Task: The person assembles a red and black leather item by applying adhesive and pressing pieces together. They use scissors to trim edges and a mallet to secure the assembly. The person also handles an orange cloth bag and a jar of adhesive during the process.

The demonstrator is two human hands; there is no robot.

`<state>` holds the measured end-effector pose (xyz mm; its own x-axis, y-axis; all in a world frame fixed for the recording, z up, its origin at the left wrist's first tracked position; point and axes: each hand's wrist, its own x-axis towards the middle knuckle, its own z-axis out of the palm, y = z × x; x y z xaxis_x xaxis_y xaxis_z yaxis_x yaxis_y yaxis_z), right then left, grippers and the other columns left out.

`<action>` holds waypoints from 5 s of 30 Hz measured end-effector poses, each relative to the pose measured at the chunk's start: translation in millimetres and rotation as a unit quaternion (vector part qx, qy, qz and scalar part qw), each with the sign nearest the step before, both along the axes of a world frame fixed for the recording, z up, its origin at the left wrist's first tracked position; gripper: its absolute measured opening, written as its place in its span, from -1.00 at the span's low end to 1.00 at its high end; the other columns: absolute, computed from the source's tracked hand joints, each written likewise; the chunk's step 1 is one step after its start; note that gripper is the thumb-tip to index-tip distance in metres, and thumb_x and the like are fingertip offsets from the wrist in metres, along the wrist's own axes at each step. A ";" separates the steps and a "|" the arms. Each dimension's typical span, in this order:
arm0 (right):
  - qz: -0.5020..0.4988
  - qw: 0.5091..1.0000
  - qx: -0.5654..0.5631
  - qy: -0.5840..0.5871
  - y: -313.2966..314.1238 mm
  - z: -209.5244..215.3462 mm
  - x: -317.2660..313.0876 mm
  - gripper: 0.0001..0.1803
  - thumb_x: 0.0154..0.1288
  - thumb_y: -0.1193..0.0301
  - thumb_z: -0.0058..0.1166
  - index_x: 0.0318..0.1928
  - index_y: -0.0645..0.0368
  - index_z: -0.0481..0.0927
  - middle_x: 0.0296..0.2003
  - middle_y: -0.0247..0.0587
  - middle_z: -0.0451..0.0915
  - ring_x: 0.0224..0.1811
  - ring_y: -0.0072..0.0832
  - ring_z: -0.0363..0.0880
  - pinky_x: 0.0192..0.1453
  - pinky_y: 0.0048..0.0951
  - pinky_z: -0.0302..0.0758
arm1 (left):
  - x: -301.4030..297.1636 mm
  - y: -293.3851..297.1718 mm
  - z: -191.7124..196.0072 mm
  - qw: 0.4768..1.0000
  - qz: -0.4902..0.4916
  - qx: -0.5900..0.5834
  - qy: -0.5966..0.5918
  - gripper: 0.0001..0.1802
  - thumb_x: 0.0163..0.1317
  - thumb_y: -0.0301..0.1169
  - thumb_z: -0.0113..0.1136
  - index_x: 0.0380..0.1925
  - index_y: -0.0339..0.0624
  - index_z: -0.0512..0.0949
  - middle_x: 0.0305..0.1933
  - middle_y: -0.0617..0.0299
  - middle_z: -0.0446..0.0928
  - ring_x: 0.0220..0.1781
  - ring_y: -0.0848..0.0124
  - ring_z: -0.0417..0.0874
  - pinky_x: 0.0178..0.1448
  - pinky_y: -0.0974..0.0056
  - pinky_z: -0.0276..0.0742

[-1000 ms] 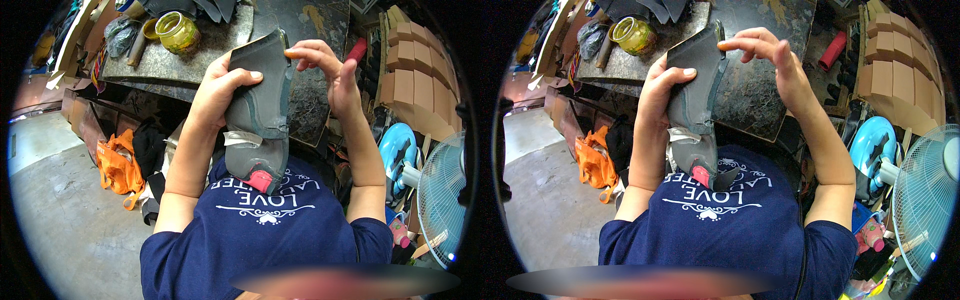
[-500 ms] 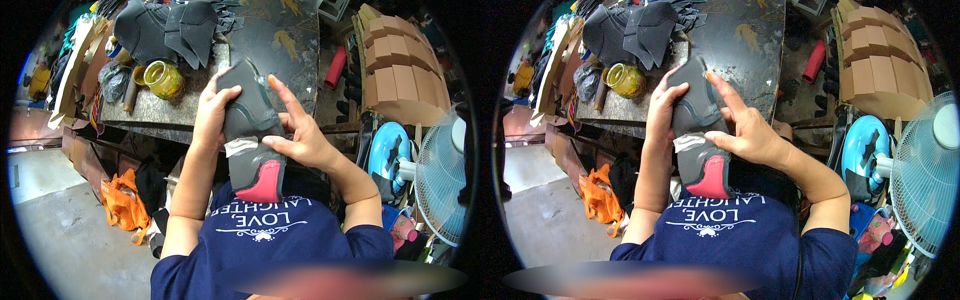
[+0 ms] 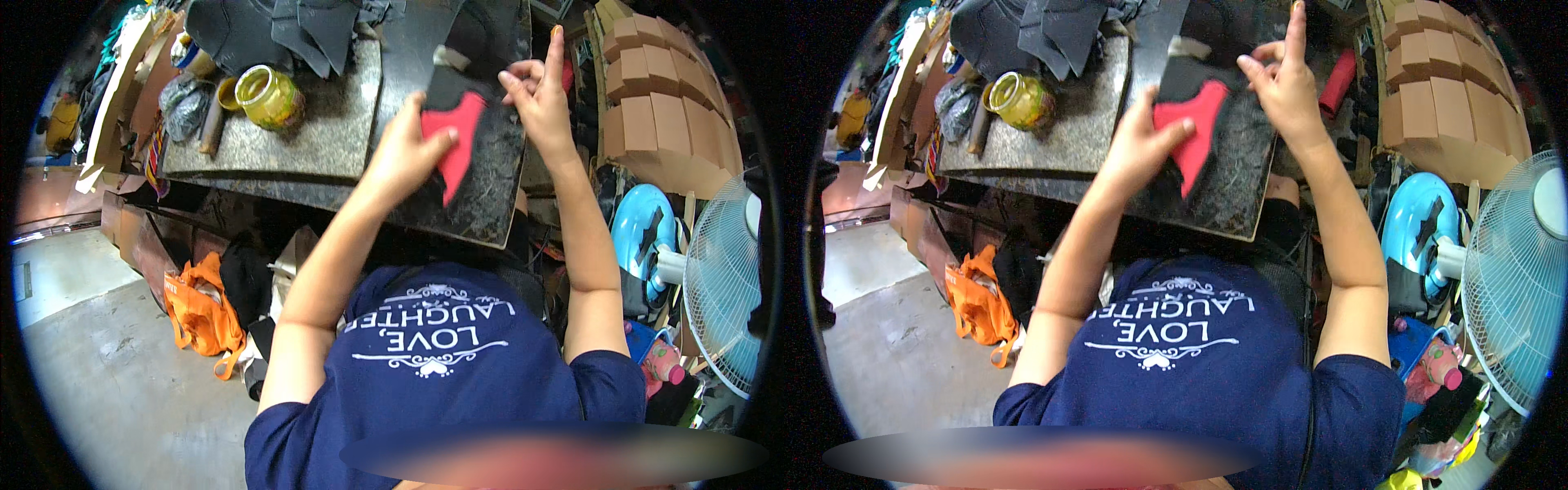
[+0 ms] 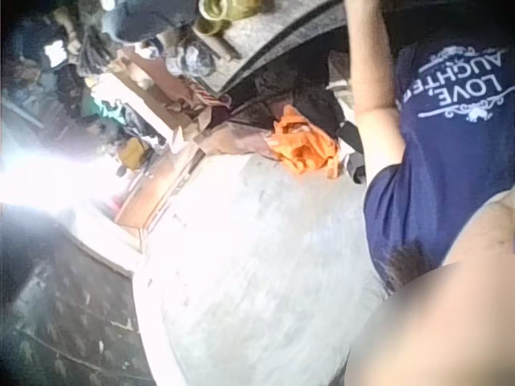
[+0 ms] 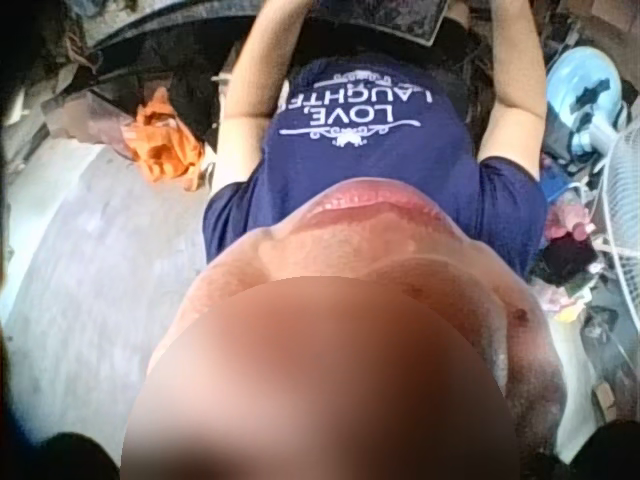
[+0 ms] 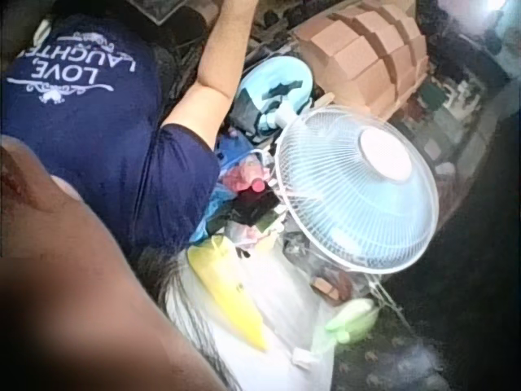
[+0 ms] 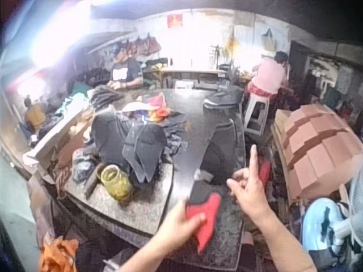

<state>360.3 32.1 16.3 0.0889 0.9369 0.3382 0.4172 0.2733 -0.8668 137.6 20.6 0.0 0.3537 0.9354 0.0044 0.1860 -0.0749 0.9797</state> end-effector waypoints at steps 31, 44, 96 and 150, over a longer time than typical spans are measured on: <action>0.144 0.939 0.044 -0.310 -79.6 -4.7 -57.2 -0.24 0.50 -0.21 -0.48 0.15 0.02 0.66 0.22 -0.05 0.48 0.34 -0.10 0.31 0.45 -0.02 0.05 | -10.5 46.3 -16.9 0.939 0.043 0.194 0.280 -0.49 0.16 -0.29 0.39 -0.08 -0.49 0.46 -0.28 -0.36 0.64 -0.11 -0.20 0.71 0.00 -0.08 0.64; 0.060 0.844 0.124 -0.518 -81.7 -5.2 -63.8 -0.26 0.26 -0.32 -0.09 0.02 0.04 0.70 0.16 -0.21 0.51 0.30 -0.23 0.34 0.44 0.18 0.01 | -15.9 49.8 -23.8 0.941 0.046 0.224 0.250 -0.56 0.17 -0.37 0.33 -0.13 -0.49 0.39 -0.20 -0.47 0.55 -0.07 -0.36 0.60 0.01 -0.15 0.56; 0.134 0.859 0.179 -0.461 -77.3 -6.4 -75.3 -0.32 0.23 -0.33 -0.07 -0.17 -0.02 0.77 0.18 -0.25 0.53 0.35 -0.22 0.33 0.50 0.45 -0.23 | -15.1 53.1 -8.6 0.965 0.092 0.112 0.218 -0.46 0.24 -0.31 0.29 0.13 -0.43 0.42 -0.15 -0.39 0.62 -0.06 -0.16 0.71 0.04 0.01 0.61; 0.273 0.797 0.220 -0.493 79.2 112.2 -215.3 -0.46 0.00 -0.20 0.30 -0.10 -0.17 0.80 0.35 -0.03 0.39 0.49 0.05 0.15 0.47 0.44 -0.08 | -129.6 31.0 -25.3 0.811 0.405 0.357 0.226 0.25 -0.10 -0.08 0.61 0.44 -0.38 0.02 0.15 -0.03 0.52 0.15 0.01 0.47 0.29 -0.02 0.36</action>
